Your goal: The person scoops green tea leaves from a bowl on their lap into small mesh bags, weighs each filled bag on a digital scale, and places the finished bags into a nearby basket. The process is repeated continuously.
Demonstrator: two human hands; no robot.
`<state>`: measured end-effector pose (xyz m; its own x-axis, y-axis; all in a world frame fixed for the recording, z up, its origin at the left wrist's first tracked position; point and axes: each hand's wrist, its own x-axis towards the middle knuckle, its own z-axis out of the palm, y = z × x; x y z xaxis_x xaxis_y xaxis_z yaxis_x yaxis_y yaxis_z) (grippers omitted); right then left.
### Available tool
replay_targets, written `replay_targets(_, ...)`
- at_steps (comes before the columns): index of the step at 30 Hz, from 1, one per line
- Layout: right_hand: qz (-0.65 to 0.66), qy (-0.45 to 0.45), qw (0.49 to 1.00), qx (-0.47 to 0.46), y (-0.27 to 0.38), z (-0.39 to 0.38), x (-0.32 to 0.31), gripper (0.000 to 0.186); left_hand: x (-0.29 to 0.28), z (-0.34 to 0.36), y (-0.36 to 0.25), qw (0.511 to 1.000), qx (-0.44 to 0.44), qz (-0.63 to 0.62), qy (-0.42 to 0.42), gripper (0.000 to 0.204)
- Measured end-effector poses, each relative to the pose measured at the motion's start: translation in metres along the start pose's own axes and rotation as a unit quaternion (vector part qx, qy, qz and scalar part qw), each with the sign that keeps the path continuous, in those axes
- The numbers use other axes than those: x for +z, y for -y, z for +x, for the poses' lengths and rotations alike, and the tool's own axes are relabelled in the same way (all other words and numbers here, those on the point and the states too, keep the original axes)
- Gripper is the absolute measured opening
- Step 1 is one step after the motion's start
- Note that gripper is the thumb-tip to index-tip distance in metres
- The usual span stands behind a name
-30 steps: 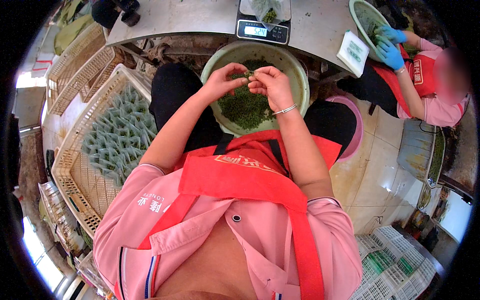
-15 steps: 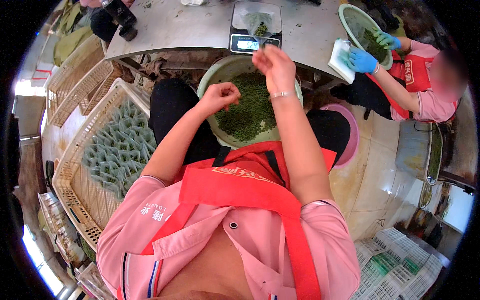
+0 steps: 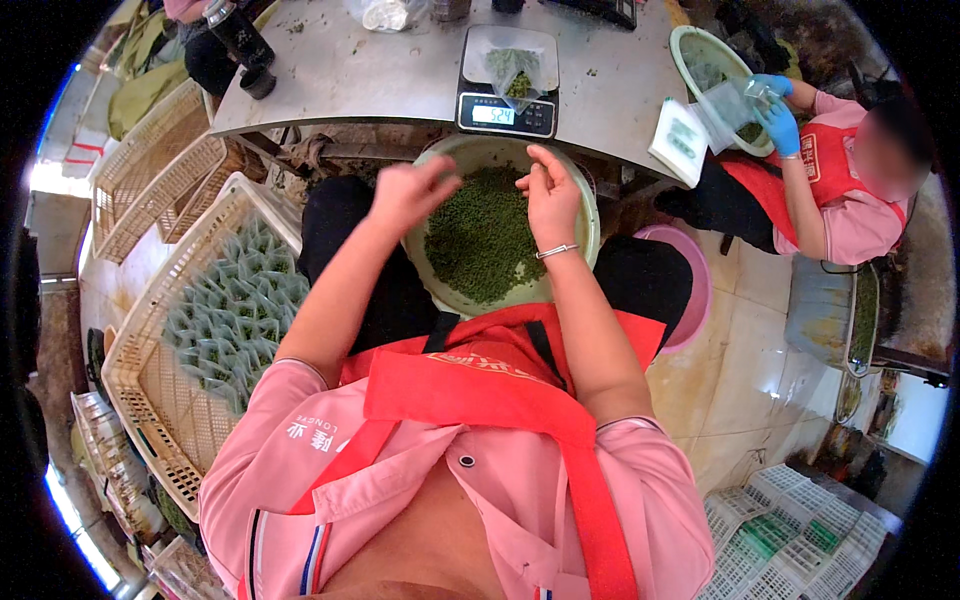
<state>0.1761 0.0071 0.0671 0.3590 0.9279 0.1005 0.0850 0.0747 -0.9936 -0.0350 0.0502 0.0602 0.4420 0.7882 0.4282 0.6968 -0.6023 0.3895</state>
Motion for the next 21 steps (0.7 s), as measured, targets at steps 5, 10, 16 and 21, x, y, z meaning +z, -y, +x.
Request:
replay_targets(5, -0.080, 0.023, 0.992, -0.095, 0.011, 0.014, -0.001, 0.027, -0.031, 0.037, 0.048, 0.971, -0.200, -0.080, -0.100, 0.026)
replay_targets(10, -0.142, 0.036, 0.981, -0.127, 0.025, 0.029, 0.016, 0.027, -0.019, 0.028, 0.058, 0.921, -0.320, -0.213, -0.066, 0.029)
replay_targets(16, -0.241, 0.005, 0.952, -0.186, 0.020, 0.045, 0.021, 0.028, -0.019, 0.028, 0.045, 0.923, -0.306, -0.228, -0.048, 0.026)
replay_targets(21, -0.436, 0.026, 0.867, -0.241, 0.013, 0.059, 0.032, 0.037, -0.020, 0.032, 0.044, 0.925, -0.309, -0.219, -0.034, 0.026)
